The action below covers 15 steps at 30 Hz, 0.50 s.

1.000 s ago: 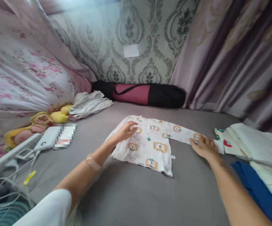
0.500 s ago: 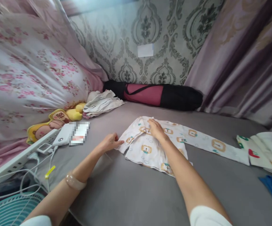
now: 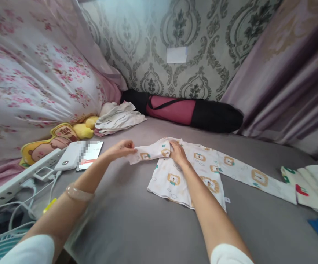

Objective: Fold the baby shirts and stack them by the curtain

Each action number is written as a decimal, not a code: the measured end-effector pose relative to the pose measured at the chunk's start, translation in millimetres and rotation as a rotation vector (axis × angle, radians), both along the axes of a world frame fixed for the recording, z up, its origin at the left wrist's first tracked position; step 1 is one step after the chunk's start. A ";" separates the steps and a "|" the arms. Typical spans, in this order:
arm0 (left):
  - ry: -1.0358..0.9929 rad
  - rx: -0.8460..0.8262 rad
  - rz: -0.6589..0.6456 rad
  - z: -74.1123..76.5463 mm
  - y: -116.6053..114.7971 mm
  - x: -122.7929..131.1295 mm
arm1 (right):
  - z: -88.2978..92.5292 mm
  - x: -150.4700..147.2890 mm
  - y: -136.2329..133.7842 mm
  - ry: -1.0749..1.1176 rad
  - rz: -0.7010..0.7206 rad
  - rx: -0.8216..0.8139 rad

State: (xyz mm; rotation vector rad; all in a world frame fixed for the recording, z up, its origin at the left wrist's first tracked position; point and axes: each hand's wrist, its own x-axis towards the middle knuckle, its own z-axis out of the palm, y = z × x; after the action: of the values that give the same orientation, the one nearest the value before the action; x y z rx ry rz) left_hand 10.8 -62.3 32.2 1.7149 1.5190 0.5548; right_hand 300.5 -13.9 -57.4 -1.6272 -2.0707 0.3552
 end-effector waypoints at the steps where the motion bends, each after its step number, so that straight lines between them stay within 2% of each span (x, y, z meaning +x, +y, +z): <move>1: -0.045 0.000 0.022 4.1 10.5 -5.5 | -0.4 -0.5 -1.3 -0.019 -0.011 0.004; 3: -0.095 0.036 0.060 7.9 32.1 -16.1 | 0.2 -2.9 -5.2 -0.068 -0.034 0.013; 5: -0.082 0.106 0.094 5.5 52.8 -25.7 | 2.3 -6.9 -10.6 -0.126 -0.064 0.013; 10: 0.074 0.237 0.196 -16.5 91.6 -41.8 | 10.2 -18.0 -22.5 -0.290 -0.084 -0.026; 15: 0.222 0.330 0.353 -37.6 112.7 -43.3 | 13.3 -21.3 -25.4 -0.371 -0.080 -0.055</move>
State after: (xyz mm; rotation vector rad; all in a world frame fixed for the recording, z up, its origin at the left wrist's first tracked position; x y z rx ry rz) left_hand -32.5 50.4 -5.4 1.8071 1.9993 0.8582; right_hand 279.2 -39.3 -44.2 -1.9209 -2.2657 0.0858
